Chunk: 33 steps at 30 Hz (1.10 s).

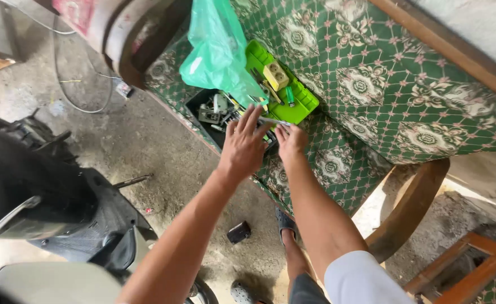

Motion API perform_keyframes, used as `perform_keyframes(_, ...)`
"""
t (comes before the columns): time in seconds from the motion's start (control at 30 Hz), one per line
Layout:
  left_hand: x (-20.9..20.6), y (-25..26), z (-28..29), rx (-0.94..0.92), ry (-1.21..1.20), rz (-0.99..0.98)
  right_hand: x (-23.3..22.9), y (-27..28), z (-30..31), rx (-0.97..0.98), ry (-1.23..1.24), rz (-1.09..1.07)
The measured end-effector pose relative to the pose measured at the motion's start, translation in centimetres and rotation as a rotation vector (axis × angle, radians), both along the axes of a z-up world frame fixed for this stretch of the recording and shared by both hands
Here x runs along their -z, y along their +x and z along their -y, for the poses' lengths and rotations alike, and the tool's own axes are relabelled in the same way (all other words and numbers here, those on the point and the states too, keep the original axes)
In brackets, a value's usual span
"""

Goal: Repairing a motorcycle front panel and electrical components.

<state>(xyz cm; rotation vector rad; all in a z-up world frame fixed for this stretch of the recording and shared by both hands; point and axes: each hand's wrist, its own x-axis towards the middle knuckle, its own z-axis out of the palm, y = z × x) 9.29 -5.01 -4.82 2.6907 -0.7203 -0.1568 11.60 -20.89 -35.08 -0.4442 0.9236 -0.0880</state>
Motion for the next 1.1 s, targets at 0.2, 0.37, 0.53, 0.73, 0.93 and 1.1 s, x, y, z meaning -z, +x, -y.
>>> perform_keyframes(0.2,9.1,11.2,2.7,0.247,0.313,0.112,2.7,5.1,0.2,0.167,0.165,-0.003)
perform_keyframes(0.37,11.6,14.7,-1.1,0.217,0.654,-0.15,6.2,7.7,1.9,0.262,0.284,0.006)
perform_keyframes(0.53,12.6,15.9,-9.2,-0.192,0.89,-0.337,9.0,9.7,2.1,0.302,0.34,0.068)
perform_keyframes(0.73,14.5,19.2,-19.9,-0.389,0.951,-0.182,7.6,9.4,0.8,-0.542,-0.438,-0.246)
perform_keyframes(0.93,13.3,19.0,-20.0,-0.415,0.672,-0.111,5.0,10.5,0.0,-0.646,-0.604,-0.236)
perform_keyframes(1.1,13.9,15.7,-16.3,-0.291,0.514,-0.016,14.1,11.1,-0.3,-0.895,-1.38,-0.264)
